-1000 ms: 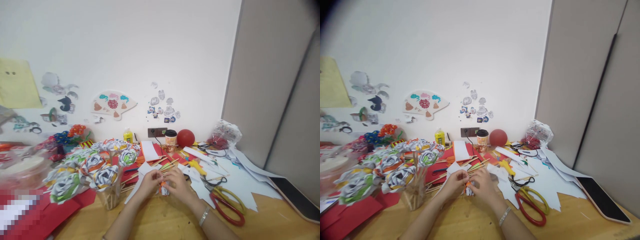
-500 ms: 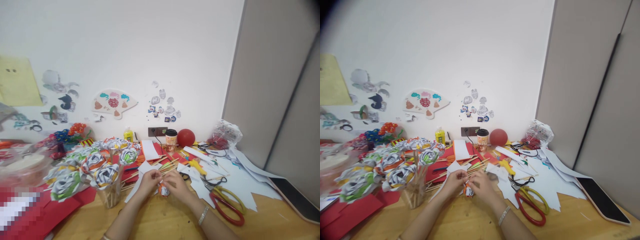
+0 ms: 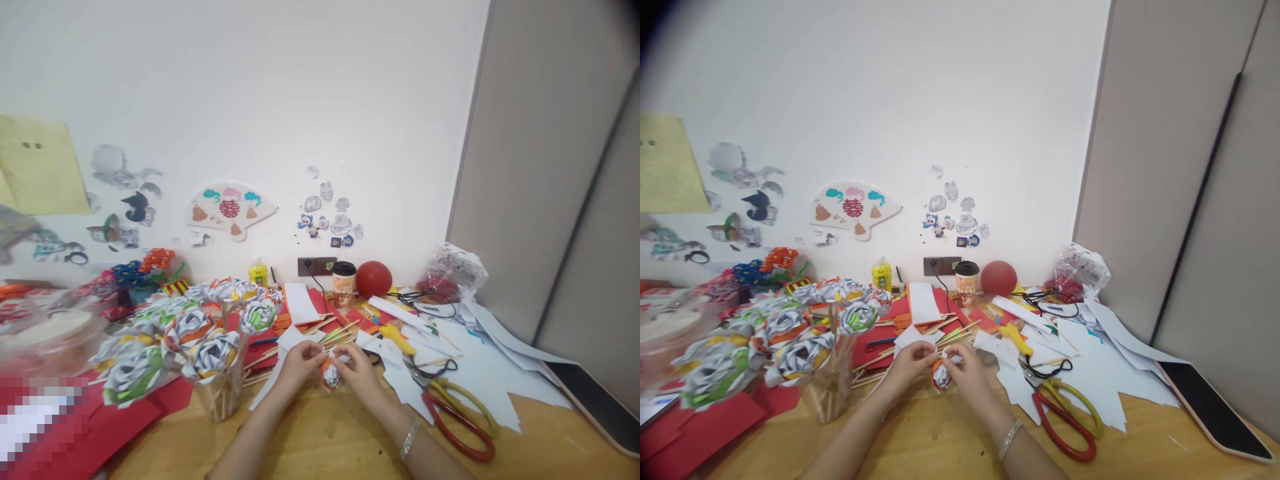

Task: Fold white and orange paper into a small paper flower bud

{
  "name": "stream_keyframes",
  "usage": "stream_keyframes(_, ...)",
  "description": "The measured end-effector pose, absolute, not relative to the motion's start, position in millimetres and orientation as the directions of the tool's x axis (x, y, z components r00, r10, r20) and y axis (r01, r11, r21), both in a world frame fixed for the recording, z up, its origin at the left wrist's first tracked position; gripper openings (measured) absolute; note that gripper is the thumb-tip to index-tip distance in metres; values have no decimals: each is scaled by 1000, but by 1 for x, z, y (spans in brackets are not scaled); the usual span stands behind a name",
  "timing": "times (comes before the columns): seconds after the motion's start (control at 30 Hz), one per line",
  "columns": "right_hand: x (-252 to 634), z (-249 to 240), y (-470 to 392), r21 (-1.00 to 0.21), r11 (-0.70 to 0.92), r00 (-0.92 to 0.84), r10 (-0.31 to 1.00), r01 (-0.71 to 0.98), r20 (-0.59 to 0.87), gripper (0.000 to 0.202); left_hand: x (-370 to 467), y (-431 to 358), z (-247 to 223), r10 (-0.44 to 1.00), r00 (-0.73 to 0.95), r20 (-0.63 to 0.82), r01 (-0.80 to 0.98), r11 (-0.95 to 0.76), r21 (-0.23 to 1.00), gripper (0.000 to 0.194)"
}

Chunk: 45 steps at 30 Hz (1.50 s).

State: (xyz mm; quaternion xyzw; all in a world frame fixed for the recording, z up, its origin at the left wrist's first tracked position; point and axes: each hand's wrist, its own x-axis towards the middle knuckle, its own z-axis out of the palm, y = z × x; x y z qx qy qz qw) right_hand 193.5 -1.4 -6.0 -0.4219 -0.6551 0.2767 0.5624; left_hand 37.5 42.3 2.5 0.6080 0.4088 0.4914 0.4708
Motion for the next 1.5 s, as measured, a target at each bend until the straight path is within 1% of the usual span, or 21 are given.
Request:
stream_keyframes(0.1, 191, -6, -5, -803, 519, -34, 845, 292, 534, 17, 39, 41, 3, 959, 129, 253, 76, -264, 962, 29)
stream_keyframes(0.2, 191, -3, -7, -788, 512, -28, 844, 342, 536, 13, 40, 38, 3, 947, 106, 302, 119, -314, 942, 22)
stream_keyframes(0.37, 197, 6, -5, -720, 508, -2, 818, 473, 576, 10, 42, 31, 9, 921, 152, 359, 177, -383, 907, 16)
stream_keyframes(0.43, 199, 8, -4, -738, 516, -24, 826, 436, 564, 4, 42, 27, 15, 907, 194, 373, 191, -408, 893, 14)
stream_keyframes(0.5, 200, 10, -3, -774, 511, -62, 847, 374, 528, 14, 43, 22, 22, 893, 239, 381, 200, -429, 881, 12)
stream_keyframes(0.57, 200, 11, -4, -792, 501, -96, 860, 349, 502, 23, 43, 17, 27, 879, 273, 391, 225, -454, 862, 11)
stream_keyframes(0.73, 197, 14, -6, -837, 471, -104, 881, 279, 461, 15, 43, 12, 30, 875, 230, 427, 326, -483, 813, 7)
stream_keyframes(0.87, 196, 15, -5, -875, 434, -62, 900, 216, 432, 10, 43, 15, 29, 880, 224, 419, 323, -473, 820, 7)
stream_keyframes(0.97, 198, 13, -2, -914, 392, -85, 919, 104, 385, 15, 41, 18, 30, 897, 264, 353, 225, -414, 882, 13)
stream_keyframes(1.07, 199, 10, 0, -960, 276, -170, 945, -38, 278, 27, 39, 21, 28, 896, 368, 247, 145, -318, 937, 23)
stream_keyframes(1.13, 199, 8, 1, -976, 202, -202, 956, -82, 215, 32, 36, 23, 24, 878, 441, 183, 127, -263, 956, 32)
stream_keyframes(1.2, 199, 6, 2, -982, 167, -214, 960, -92, 184, 34, 34, 25, 19, 858, 496, 138, 108, -219, 970, 37)
stream_keyframes(1.27, 199, 4, 3, -983, 163, -222, 959, -85, 178, 33, 32, 27, 15, 847, 518, 123, 95, -199, 975, 38)
stream_keyframes(1.5, 203, 5, 2, -983, 182, -263, 948, -17, 180, 28, 33, 25, 17, 848, 512, 140, 109, -226, 968, 32)
